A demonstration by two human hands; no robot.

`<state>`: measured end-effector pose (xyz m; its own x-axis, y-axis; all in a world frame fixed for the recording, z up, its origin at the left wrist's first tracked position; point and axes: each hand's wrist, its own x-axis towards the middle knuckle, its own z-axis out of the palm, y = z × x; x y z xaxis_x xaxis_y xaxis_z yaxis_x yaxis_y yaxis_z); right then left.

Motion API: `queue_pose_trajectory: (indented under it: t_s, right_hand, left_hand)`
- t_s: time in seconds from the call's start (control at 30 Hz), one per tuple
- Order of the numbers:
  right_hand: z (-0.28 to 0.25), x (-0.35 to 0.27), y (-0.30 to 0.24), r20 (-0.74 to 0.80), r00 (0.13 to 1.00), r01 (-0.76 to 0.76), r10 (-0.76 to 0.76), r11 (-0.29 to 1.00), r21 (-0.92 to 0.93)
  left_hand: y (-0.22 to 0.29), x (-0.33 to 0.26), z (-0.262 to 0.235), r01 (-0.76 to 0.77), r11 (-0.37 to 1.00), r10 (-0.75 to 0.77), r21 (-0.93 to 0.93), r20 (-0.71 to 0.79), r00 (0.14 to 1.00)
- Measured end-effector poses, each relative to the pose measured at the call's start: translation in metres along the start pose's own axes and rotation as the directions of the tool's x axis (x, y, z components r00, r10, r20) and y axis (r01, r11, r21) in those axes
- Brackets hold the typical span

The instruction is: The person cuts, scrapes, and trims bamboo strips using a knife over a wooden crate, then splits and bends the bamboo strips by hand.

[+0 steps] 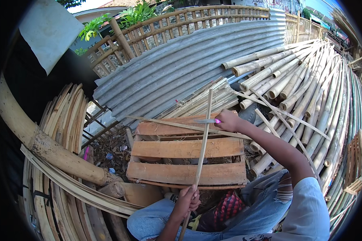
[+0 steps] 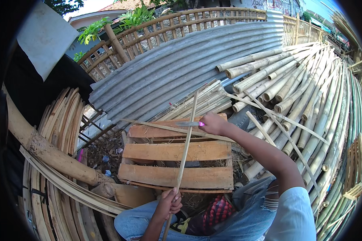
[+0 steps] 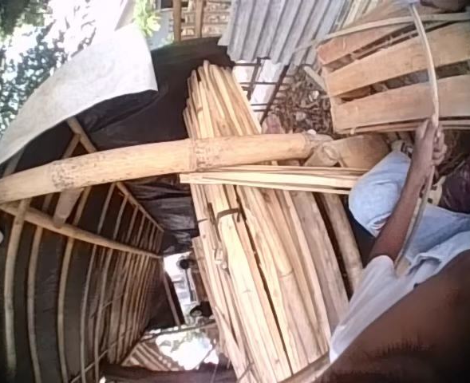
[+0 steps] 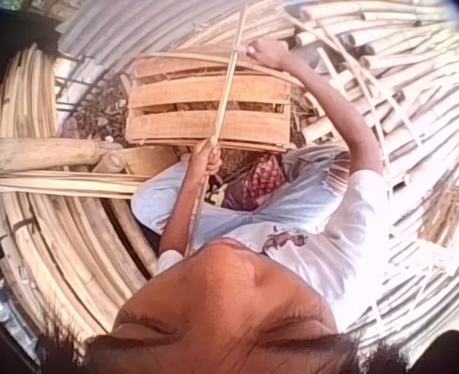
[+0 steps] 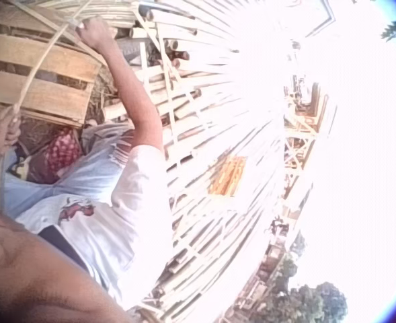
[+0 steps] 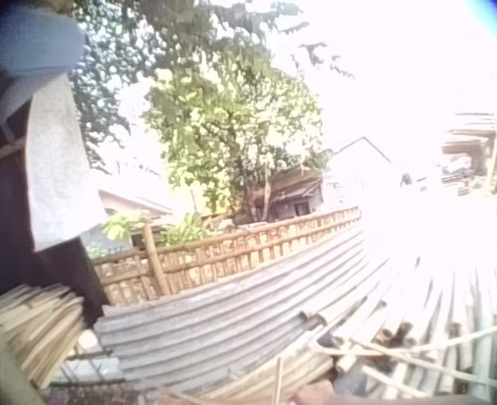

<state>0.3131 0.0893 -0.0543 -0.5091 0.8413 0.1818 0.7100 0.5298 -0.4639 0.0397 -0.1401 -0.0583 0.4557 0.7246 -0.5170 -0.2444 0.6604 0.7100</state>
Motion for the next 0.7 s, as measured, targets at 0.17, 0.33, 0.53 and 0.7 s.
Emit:
queue_pose_trajectory:
  t_s: [0.17, 0.33, 0.53, 0.7]
  right_hand:
    - [-0.005, 0.01, 0.026, -0.049, 0.996, -0.077, 0.069, 0.981, -0.179]
    - [-0.003, 0.026, 0.048, -0.145, 0.967, -0.235, 0.209, 0.95, -0.203]
    - [0.001, 0.047, 0.063, -0.251, 0.868, -0.465, 0.428, 0.878, -0.113]
    - [0.004, 0.035, 0.104, -0.383, 0.767, -0.548, 0.515, 0.836, 0.027]
  left_hand:
    - [-0.007, 0.002, 0.002, -0.062, 0.979, 0.081, 0.195, -0.087, 0.993]
    - [-0.008, 0.003, -0.003, -0.061, 0.964, 0.092, 0.259, -0.112, 0.989]
    - [-0.005, 0.004, -0.004, -0.044, 0.965, 0.079, 0.259, -0.127, 0.989]
    - [0.002, 0.002, -0.009, -0.056, 0.987, 0.065, 0.149, -0.052, 0.997]
